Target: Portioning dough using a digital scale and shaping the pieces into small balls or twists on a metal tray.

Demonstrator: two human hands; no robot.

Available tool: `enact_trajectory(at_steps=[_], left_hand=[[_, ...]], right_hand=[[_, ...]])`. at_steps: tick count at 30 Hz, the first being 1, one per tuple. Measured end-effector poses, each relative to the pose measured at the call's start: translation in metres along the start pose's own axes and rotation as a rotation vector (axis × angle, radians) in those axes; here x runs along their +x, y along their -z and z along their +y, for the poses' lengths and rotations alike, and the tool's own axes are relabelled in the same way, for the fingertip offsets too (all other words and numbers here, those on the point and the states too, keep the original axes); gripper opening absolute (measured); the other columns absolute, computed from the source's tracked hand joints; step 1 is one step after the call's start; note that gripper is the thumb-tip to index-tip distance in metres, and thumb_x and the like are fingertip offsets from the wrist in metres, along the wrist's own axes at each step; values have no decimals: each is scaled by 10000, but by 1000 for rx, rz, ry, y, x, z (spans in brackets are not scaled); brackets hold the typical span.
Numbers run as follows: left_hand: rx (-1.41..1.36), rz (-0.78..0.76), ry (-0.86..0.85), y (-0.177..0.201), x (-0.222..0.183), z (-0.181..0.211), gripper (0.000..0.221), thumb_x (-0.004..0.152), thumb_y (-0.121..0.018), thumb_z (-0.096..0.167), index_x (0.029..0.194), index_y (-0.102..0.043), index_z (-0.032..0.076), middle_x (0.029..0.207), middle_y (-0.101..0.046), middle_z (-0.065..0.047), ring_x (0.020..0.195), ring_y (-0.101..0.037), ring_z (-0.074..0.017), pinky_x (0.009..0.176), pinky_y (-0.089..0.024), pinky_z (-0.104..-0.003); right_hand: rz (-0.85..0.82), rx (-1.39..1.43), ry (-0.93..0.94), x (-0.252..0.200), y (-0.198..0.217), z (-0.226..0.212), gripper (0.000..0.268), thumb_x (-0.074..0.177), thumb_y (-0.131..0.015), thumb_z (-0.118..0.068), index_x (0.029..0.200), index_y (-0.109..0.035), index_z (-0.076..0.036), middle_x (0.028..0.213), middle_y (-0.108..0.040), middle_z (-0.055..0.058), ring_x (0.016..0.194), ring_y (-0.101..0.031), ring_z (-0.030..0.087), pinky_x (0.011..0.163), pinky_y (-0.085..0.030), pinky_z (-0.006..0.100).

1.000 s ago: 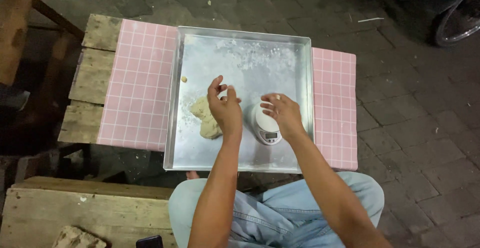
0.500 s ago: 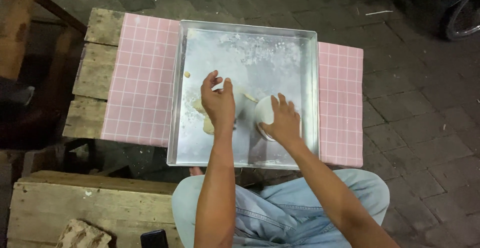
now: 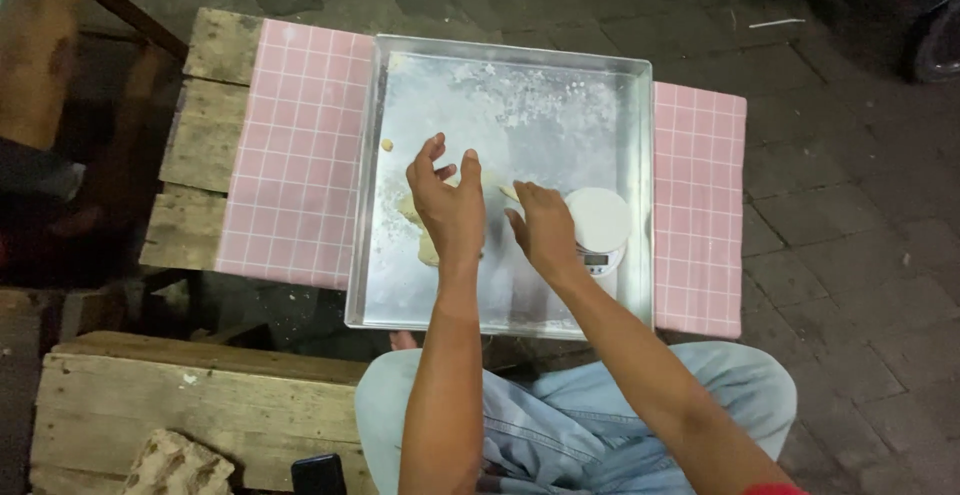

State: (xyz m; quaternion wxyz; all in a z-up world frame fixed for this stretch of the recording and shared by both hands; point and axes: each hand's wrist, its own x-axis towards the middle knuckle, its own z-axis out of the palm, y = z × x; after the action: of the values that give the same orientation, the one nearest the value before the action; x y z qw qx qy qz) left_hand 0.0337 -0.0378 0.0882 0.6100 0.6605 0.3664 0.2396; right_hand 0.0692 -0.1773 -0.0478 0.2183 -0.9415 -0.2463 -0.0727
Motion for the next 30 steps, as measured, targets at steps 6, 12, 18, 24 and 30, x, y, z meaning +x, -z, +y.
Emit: enact_trajectory(at_steps=[6, 12, 18, 24, 30], left_hand=[[-91, -21, 38, 7, 3, 7, 409, 937, -688, 154, 1319, -614, 28, 1315, -538, -167, 1136, -605, -319, 961, -493, -480], [-78, -72, 30, 13, 18, 10, 422, 955, -687, 201, 1349, -586, 86, 1383, -489, -175, 1235, -549, -367, 997, -460, -498], [689, -143, -304, 37, 137, -72, 726, 1058, -595, 488, 1515, -386, -37, 1581, -253, -337, 1469, -170, -580, 1093, -345, -717], [1194, -391, -370, 76, 139, -144, 946, 1031, -326, 713, 1622, -248, -21, 1723, -23, -213, 1541, 67, -506, 1203, -69, -703], [937, -325, -522, 80, 149, -167, 719, 1116, -361, 486, 1607, -242, -27, 1717, -70, -211, 1549, -62, -489, 1192, -189, -709]], right_hand=[[-18, -211, 144, 20, -37, 31, 171, 874, -776, -187, 1040, -767, -222, 952, -694, -9, 877, -682, 231, 742, -548, 351], [14, -347, 271, 6, -30, 19, 499, 959, -696, -235, 1395, -613, -4, 1381, -615, 196, 1316, -569, 353, 1138, -413, 407], [-231, -294, 105, 29, -34, 2, 677, 1115, -360, -462, 1589, -353, 21, 1660, -319, 224, 1540, -278, 374, 1263, -129, 534], [-335, -283, 108, 82, -76, 27, 746, 1109, -165, -577, 1674, -84, -97, 1726, -116, 149, 1583, -113, 363, 1256, -22, 585], [-76, -224, 139, 161, -113, 40, 764, 1141, -274, -589, 1669, -204, -41, 1725, -132, 160, 1576, -73, 380, 1226, 28, 574]])
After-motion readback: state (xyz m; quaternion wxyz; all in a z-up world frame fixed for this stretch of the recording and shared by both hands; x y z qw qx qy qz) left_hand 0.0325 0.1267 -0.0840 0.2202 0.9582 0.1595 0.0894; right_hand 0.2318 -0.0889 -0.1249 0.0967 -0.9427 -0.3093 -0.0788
